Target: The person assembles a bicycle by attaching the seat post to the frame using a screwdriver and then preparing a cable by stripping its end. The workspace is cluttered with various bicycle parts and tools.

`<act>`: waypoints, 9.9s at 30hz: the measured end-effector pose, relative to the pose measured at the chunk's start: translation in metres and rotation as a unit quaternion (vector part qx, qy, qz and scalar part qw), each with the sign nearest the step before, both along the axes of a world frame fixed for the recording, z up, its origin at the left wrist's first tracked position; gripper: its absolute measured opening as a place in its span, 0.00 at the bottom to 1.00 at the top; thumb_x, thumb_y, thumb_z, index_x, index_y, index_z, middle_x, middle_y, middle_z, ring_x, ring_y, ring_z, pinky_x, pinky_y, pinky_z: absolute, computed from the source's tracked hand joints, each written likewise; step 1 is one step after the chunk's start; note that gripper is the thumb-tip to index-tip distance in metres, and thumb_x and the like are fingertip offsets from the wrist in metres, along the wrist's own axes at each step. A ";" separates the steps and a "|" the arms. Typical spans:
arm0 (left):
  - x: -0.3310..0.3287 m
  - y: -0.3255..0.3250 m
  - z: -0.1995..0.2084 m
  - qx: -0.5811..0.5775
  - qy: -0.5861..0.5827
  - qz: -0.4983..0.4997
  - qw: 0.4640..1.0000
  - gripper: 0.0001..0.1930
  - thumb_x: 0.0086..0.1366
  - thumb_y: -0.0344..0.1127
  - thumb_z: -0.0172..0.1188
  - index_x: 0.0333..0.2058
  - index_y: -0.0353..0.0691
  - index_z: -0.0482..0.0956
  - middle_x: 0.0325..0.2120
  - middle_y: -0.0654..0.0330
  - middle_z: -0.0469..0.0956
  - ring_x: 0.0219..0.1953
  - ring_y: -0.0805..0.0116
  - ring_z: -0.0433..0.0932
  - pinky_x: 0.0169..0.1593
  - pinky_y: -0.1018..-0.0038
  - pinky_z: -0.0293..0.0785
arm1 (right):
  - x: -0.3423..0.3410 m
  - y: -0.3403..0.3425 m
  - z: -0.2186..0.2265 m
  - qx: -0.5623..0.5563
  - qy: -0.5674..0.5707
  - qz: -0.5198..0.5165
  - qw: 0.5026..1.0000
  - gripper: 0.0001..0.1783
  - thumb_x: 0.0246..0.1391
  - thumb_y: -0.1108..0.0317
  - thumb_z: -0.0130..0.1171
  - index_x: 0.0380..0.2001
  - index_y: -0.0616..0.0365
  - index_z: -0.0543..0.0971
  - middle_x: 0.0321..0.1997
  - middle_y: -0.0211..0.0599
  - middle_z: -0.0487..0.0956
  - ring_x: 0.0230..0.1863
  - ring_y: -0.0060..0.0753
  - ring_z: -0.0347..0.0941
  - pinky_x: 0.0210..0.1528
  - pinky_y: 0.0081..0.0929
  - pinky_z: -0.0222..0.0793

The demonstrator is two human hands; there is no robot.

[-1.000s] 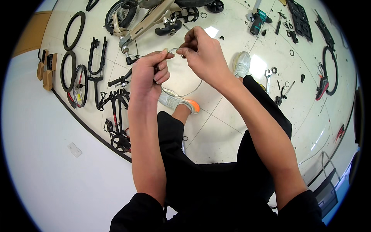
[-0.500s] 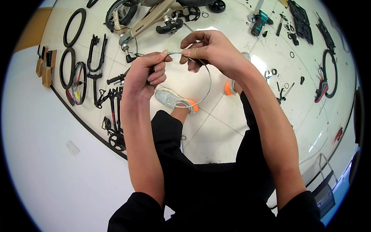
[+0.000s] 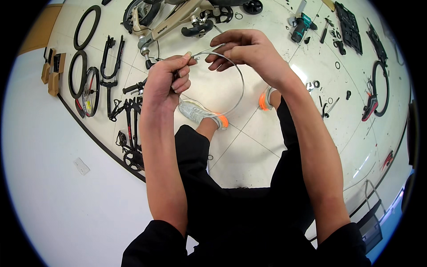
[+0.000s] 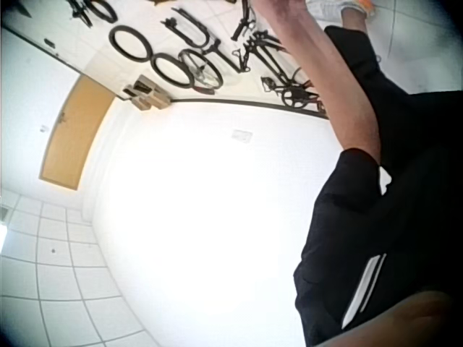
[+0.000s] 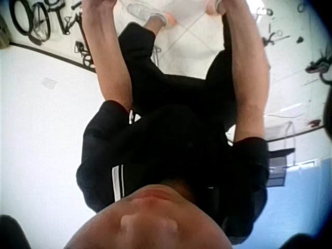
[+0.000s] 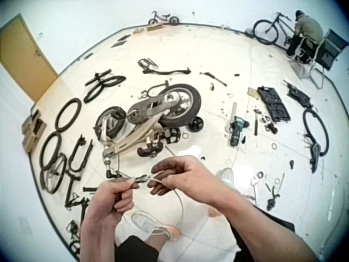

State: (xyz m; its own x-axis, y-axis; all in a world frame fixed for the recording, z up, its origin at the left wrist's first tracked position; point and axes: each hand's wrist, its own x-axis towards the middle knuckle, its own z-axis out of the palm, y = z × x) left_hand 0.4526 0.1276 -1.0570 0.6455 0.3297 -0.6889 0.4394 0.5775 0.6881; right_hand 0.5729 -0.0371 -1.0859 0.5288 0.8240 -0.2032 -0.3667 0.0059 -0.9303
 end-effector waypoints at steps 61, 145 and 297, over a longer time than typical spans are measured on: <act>0.013 -0.055 -0.001 0.603 -0.098 -0.268 0.745 0.11 0.51 0.22 0.64 0.36 0.33 0.78 0.30 0.57 0.78 0.31 0.62 0.78 0.36 0.71 0.73 | 0.014 0.001 0.003 -0.166 0.126 -0.106 0.972 0.11 0.47 0.83 0.59 0.20 0.62 0.67 0.23 0.43 0.76 0.22 0.31 0.77 0.26 0.25 0.76; 0.009 -0.051 -0.004 0.562 -0.085 -0.013 0.822 0.09 0.65 0.30 0.55 0.30 0.28 0.75 0.22 0.55 0.78 0.22 0.72 0.78 0.28 0.77 0.73 | -0.031 0.027 0.010 -0.011 0.022 -0.116 0.993 0.13 0.53 0.68 0.56 0.32 0.72 0.78 0.29 0.36 0.79 0.32 0.23 0.74 0.39 0.23 0.71; 0.002 -0.037 -0.019 0.323 0.000 -0.052 0.945 0.10 0.60 0.34 0.63 0.36 0.31 0.81 0.27 0.61 0.79 0.30 0.74 0.77 0.35 0.78 0.73 | -0.017 0.005 -0.031 -0.072 -0.437 -0.227 0.867 0.10 0.48 0.82 0.52 0.35 0.66 0.78 0.32 0.45 0.79 0.35 0.45 0.75 0.39 0.35 0.72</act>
